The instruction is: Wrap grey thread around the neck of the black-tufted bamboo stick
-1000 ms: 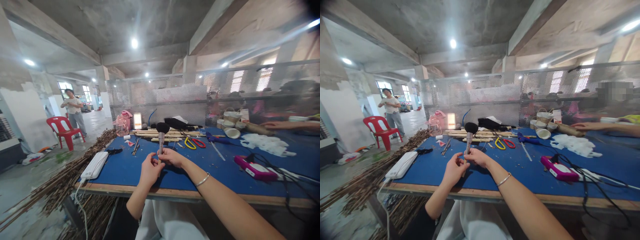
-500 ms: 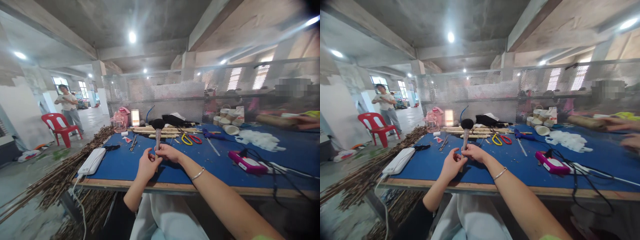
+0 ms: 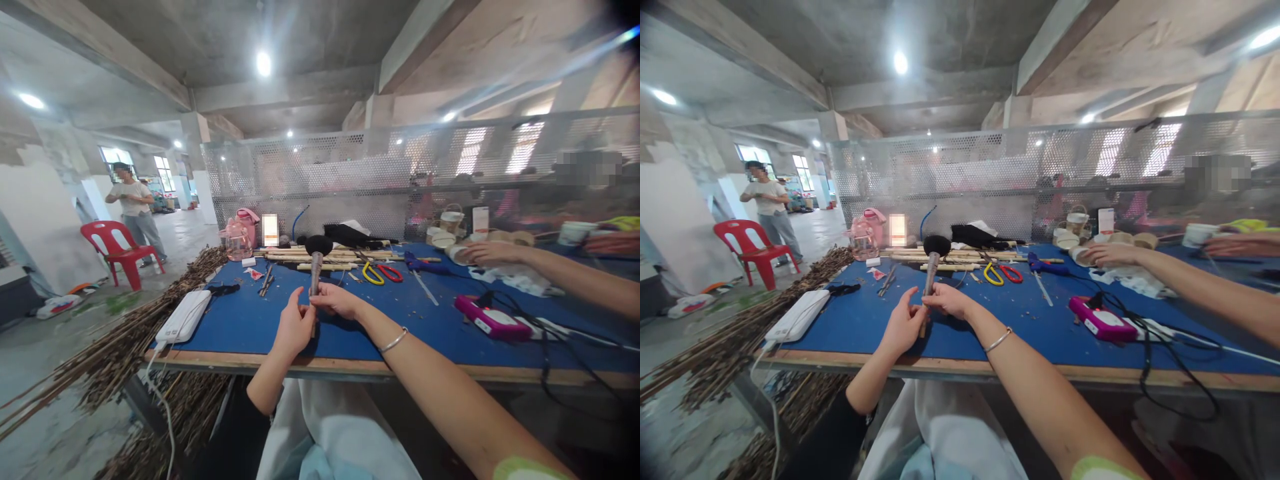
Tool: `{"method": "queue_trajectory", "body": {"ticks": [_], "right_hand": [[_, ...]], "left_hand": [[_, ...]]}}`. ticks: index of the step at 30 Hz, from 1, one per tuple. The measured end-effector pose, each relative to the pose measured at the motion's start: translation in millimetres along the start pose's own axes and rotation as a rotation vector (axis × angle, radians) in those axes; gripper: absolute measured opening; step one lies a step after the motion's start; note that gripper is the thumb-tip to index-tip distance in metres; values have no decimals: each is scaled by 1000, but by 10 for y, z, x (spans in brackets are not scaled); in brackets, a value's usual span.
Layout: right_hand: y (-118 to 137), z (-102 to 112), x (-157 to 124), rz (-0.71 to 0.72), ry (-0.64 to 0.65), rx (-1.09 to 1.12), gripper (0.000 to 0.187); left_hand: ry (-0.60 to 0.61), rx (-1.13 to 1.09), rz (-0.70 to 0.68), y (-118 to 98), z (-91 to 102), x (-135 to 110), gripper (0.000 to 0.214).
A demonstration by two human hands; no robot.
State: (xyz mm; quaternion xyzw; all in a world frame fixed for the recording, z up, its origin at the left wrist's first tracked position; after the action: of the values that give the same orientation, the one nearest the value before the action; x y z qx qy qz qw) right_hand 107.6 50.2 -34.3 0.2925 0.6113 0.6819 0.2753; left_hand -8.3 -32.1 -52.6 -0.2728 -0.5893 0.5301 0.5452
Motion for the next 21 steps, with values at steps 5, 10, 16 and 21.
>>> {"method": "queue_trajectory", "body": {"ticks": [5, 10, 16, 21], "right_hand": [[27, 1, -8, 22, -37, -20, 39], [44, 4, -20, 32, -51, -18, 37], [47, 0, -29, 28, -27, 7, 37], [42, 1, -21, 29, -41, -9, 34]], "left_hand": [[-69, 75, -23, -82, 25, -7, 30], [-36, 99, -36, -83, 32, 0, 25], [-23, 125, -48, -64, 41, 19, 33], [-26, 132, -33, -88, 39, 13, 31]]}}
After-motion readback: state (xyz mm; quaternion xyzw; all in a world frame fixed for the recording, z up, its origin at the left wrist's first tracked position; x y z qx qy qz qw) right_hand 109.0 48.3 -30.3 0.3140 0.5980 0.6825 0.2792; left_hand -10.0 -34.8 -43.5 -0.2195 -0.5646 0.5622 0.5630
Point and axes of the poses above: each hand's wrist, its own x-axis towards the middle knuckle, its own z-axis out of the back of the hand, y = z × x, the point moved 2 cm from there along x, towards the middle knuckle, and after that the axes turned 7 degrees about -y, right-handed, at the moved point
